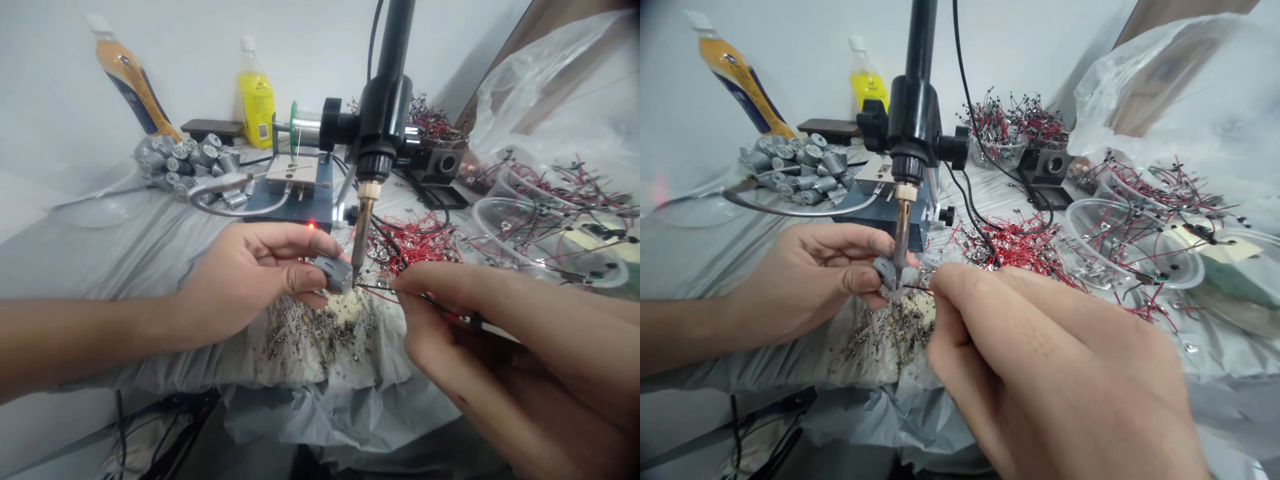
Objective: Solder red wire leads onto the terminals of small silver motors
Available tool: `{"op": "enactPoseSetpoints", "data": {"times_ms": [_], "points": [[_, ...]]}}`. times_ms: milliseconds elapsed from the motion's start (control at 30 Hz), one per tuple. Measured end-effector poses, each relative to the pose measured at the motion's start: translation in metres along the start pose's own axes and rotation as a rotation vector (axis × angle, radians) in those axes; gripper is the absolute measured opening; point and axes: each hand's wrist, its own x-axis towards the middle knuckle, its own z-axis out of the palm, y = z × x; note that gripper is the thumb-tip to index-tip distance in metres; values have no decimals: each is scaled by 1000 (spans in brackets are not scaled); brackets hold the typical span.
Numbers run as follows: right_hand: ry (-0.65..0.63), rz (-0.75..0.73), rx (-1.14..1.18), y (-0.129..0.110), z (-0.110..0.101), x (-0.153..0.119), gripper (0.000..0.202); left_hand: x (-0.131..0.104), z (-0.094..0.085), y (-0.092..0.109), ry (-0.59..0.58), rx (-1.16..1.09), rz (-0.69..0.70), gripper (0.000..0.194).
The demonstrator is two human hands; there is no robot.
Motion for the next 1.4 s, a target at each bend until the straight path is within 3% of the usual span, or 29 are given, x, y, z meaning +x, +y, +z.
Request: {"op": "enactPoseSetpoints", "data": {"times_ms": [267,700,1400], "points": [[-5,-73,42,-8,-4,10,17,-1,-5,-3,-37,-19,6,24],[-47,-119,24,-5,-8,10,17,-2,4,5,74,29,-70,22],[-78,-43,106,0,-7,11,15,-1,5,8,51,22,-45,18]]}}
